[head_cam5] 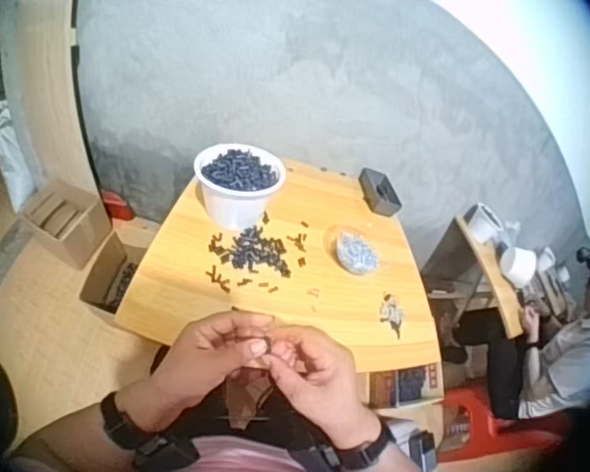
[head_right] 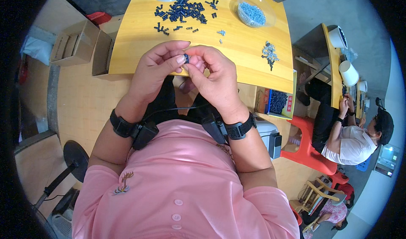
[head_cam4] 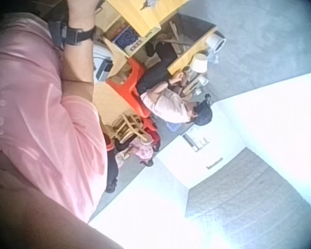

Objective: Assembling small black plastic components at a workstation.

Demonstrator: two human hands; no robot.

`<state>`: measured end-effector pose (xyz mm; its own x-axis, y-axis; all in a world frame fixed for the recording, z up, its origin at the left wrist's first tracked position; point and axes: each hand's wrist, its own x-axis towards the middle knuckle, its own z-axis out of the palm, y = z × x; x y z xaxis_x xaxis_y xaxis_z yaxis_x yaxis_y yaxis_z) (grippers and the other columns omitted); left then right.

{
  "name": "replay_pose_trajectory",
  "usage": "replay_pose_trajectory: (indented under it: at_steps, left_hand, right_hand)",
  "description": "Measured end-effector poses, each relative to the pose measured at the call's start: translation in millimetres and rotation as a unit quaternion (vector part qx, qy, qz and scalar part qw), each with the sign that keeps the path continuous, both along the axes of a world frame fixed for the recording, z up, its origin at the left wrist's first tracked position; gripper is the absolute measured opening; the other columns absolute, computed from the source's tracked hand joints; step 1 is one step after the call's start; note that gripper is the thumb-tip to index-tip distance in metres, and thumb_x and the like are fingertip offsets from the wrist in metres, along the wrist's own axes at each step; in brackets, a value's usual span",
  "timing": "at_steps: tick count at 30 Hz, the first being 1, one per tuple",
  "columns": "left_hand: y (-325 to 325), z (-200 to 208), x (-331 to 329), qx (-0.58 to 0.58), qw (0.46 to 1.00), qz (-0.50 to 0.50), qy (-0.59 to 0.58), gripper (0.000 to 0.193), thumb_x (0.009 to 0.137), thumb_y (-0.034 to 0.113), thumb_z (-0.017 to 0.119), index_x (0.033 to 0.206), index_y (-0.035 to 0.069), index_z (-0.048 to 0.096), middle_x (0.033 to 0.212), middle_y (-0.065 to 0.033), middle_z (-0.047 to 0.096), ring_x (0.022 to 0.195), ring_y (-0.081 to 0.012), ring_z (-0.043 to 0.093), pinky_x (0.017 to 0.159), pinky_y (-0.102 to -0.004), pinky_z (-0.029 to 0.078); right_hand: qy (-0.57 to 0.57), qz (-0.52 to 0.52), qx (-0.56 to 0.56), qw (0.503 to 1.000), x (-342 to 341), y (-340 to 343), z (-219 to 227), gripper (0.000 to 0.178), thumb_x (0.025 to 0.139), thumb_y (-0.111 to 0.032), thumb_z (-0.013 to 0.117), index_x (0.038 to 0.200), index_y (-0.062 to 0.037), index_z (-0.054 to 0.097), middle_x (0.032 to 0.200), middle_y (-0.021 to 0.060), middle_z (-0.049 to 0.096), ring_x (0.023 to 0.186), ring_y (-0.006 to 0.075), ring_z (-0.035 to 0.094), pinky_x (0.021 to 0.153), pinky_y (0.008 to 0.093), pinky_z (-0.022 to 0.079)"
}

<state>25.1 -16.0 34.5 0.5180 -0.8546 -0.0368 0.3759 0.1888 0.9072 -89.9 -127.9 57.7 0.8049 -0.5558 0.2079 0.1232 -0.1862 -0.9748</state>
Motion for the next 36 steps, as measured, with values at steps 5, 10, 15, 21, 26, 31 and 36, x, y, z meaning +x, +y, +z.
replay_pose_trajectory:
  at_steps: [5, 10, 15, 21, 26, 31, 36]
  left_hand:
    - [-2, -5, -1, -0.009, 0.999, -0.018, 0.044, 0.028, 0.087, 0.009, 0.062, 0.114, 0.003, 0.059, 0.098, -0.0039, 0.064, 0.085, -0.008, 0.06, 0.072, -0.0202, 0.05]
    - [-2, -9, 1, 0.096, 0.988, -0.057, 0.106, 0.02, 0.087, 0.013, 0.063, 0.104, 0.002, 0.062, 0.097, -0.005, 0.065, 0.08, -0.0091, 0.061, 0.072, -0.0213, 0.051]
    - [-7, -10, 4, 0.124, 0.985, -0.063, 0.101, 0.021, 0.086, 0.015, 0.065, 0.101, 0.001, 0.064, 0.091, -0.0048, 0.066, 0.079, -0.0095, 0.062, 0.072, -0.0216, 0.051]
    - [-9, -19, 11, 0.152, 0.987, -0.006, 0.044, 0.025, 0.086, 0.018, 0.066, 0.102, 0.0, 0.065, 0.086, -0.0045, 0.066, 0.075, -0.0091, 0.062, 0.07, -0.0216, 0.051]
    - [-8, -24, 19, 0.147, 0.989, 0.012, 0.034, 0.026, 0.086, 0.019, 0.066, 0.103, -0.001, 0.065, 0.085, -0.0039, 0.066, 0.074, -0.0083, 0.061, 0.07, -0.0215, 0.052]
    - [-6, -34, 26, 0.128, 0.989, 0.024, 0.064, 0.026, 0.087, 0.018, 0.065, 0.104, -0.001, 0.064, 0.086, -0.0041, 0.065, 0.075, -0.0087, 0.062, 0.07, -0.0218, 0.053]
    - [-6, -35, 29, 0.134, 0.988, 0.006, 0.078, 0.026, 0.086, 0.017, 0.065, 0.105, -0.001, 0.063, 0.088, -0.005, 0.065, 0.077, -0.0101, 0.063, 0.072, -0.0221, 0.053]
  right_hand:
    - [0.054, -0.027, -0.233, 0.971, -4, -3, 5, 0.02, 0.075, -0.003, 0.068, 0.095, -0.0038, 0.064, 0.076, 0.0057, 0.058, 0.064, 0.0148, 0.055, 0.059, 0.0251, 0.046]
    - [0.06, -0.028, -0.299, 0.952, -3, -5, 0, 0.018, 0.074, -0.006, 0.067, 0.091, -0.0038, 0.062, 0.076, 0.0105, 0.058, 0.071, 0.027, 0.058, 0.065, 0.0345, 0.047]
    - [0.065, -0.024, -0.335, 0.94, -2, -8, -7, 0.019, 0.072, -0.006, 0.066, 0.09, -0.0038, 0.06, 0.077, 0.0125, 0.059, 0.075, 0.0322, 0.057, 0.069, 0.0382, 0.047]
    - [0.124, -0.092, -0.281, 0.947, -7, -37, -16, 0.014, 0.075, -0.008, 0.065, 0.087, -0.0012, 0.066, 0.074, 0.0134, 0.061, 0.066, 0.0268, 0.06, 0.062, 0.0342, 0.048]
    - [0.219, -0.154, -0.288, 0.919, -8, -80, -27, 0.012, 0.077, -0.009, 0.063, 0.079, 0.002, 0.065, 0.072, 0.0182, 0.063, 0.063, 0.0293, 0.062, 0.061, 0.0341, 0.05]
    - [0.244, -0.149, -0.33, 0.9, 12, -90, -32, 0.014, 0.076, -0.012, 0.062, 0.078, 0.0013, 0.066, 0.073, 0.0202, 0.063, 0.068, 0.0331, 0.063, 0.064, 0.0369, 0.05]
    - [0.292, -0.159, -0.369, 0.868, 22, -96, -41, 0.015, 0.074, -0.015, 0.06, 0.075, -0.001, 0.066, 0.075, 0.0197, 0.063, 0.072, 0.0357, 0.061, 0.068, 0.0415, 0.05]
